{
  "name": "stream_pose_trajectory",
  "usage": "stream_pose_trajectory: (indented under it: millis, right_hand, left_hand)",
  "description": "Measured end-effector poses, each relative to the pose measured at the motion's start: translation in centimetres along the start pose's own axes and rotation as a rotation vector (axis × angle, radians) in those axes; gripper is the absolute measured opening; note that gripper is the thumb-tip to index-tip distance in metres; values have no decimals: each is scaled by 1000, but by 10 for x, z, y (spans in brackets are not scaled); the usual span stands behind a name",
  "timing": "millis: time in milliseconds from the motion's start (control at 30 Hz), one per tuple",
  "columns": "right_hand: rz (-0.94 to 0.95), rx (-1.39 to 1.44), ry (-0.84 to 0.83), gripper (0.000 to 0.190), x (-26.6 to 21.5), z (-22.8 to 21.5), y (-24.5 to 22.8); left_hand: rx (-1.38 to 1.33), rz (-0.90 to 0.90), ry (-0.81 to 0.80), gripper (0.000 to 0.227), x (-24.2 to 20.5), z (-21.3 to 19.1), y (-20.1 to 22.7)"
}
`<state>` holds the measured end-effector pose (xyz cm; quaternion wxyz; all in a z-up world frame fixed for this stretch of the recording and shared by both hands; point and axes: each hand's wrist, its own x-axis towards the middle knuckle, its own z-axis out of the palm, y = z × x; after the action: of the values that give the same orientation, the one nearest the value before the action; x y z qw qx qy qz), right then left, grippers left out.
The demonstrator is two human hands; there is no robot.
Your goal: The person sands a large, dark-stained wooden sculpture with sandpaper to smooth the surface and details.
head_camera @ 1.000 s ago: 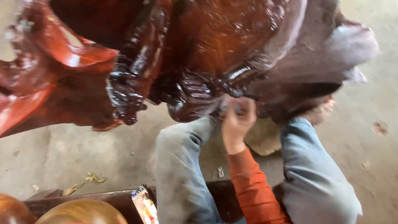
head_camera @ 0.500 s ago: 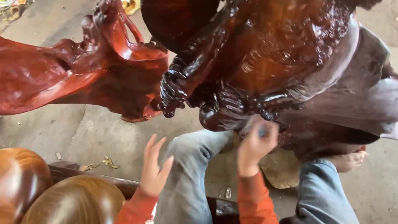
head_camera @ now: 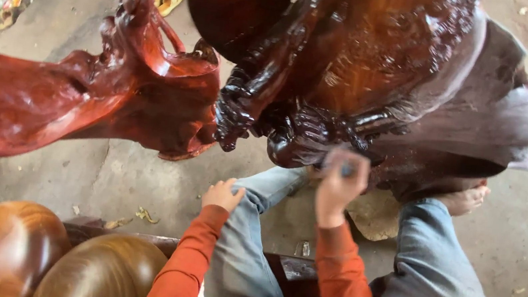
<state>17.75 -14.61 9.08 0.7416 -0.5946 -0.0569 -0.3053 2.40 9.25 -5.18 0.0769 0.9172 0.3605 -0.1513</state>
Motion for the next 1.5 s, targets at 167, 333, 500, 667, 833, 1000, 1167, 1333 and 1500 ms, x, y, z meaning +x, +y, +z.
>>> stream_pose_trajectory:
  millis: [167,333,500,667,833,1000,1167,1333,1500]
  right_hand:
    - [444,207,211,18,23,-44,53]
    - [471,152,201,12,21,-38,57]
    - [456,101,61,8,6,-21,21]
    - [536,174,52,9,-4,-19,8]
    - [531,93,51,6,-4,-13,1]
    - [319,203,86,10,-33,-2,0]
    - [253,111,88,8,-44,4,12]
    - [230,122,57,9,-53,8,10]
    - [287,129,48,13,-42,0,-16]
  left_hand:
    - [-5,-99,6,64,11,27,-36]
    - [8,-148,26,63,6,31,-41]
    - [15,-150,22,63,4,22,-38]
    - [6,-162,32,62,2,20,-35]
    - [-3,-168,51,60,-8,7,-27]
    - [3,-140,60,59,-12,2,-20]
    - [2,-81,75,59,-30,-13,-4]
    - [0,-2,117,59,-36,-25,21]
    - [0,50,183,57,-50,-30,31]
